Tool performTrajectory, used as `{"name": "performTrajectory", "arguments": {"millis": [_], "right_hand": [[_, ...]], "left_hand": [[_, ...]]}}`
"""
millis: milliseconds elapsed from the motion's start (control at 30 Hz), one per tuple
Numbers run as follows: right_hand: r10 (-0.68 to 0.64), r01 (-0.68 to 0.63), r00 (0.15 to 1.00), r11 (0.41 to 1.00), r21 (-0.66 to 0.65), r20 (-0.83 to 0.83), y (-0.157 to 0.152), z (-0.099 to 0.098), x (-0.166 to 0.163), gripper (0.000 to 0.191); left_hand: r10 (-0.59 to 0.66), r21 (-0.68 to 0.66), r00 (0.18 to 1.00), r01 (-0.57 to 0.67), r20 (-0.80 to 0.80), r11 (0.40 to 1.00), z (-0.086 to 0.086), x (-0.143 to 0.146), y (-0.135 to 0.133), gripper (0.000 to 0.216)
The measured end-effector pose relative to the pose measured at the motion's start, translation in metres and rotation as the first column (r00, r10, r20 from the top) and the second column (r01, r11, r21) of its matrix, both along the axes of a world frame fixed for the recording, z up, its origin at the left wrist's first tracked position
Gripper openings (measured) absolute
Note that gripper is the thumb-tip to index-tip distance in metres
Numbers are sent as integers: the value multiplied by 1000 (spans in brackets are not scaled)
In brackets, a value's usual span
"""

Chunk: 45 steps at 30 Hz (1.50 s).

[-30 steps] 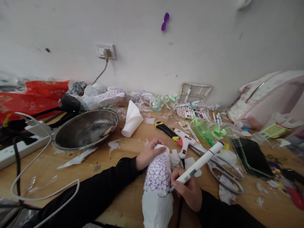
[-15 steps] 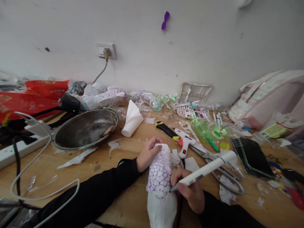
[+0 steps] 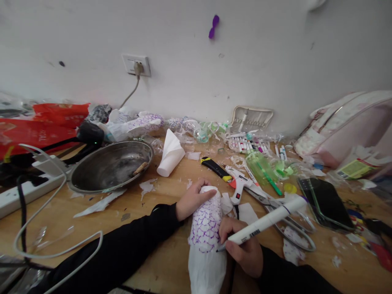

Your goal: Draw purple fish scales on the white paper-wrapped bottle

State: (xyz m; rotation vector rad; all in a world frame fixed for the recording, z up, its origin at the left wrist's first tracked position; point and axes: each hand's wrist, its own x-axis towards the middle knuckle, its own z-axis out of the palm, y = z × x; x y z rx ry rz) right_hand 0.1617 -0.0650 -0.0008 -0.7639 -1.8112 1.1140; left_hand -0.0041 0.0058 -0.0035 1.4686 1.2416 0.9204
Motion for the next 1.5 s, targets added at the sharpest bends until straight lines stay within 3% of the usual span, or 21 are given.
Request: {"name": "performTrajectory", "arguments": {"millis": [500, 767, 867, 1000, 1200, 1500], "right_hand": [[33, -34, 999, 999, -23, -7, 0, 3, 0, 21], [49, -48, 996, 999, 18, -80, 1, 2, -2, 33], [55, -52, 991, 998, 30, -122, 1, 3, -2, 37], [43, -39, 993, 999, 37, -109, 2, 1, -1, 32], [40, -38, 999, 995, 91, -20, 1, 0, -1, 13], [61, -62, 998, 984, 168, 9, 0, 0, -2, 8]], "left_hand": [[-25, -9, 999, 25, 30, 1000, 0, 0, 0, 26], [-30, -15, 999, 31, 37, 999, -1, 0, 1, 24], [-11, -40, 989, 18, 147, 999, 0, 0, -2, 26], [-48, -100, 936, 88, 349, 991, 2, 0, -6, 31], [-41, -60, 975, 56, 220, 997, 2, 2, -5, 25], [-48, -60, 981, 61, 190, 996, 0, 3, -3, 28]]}}
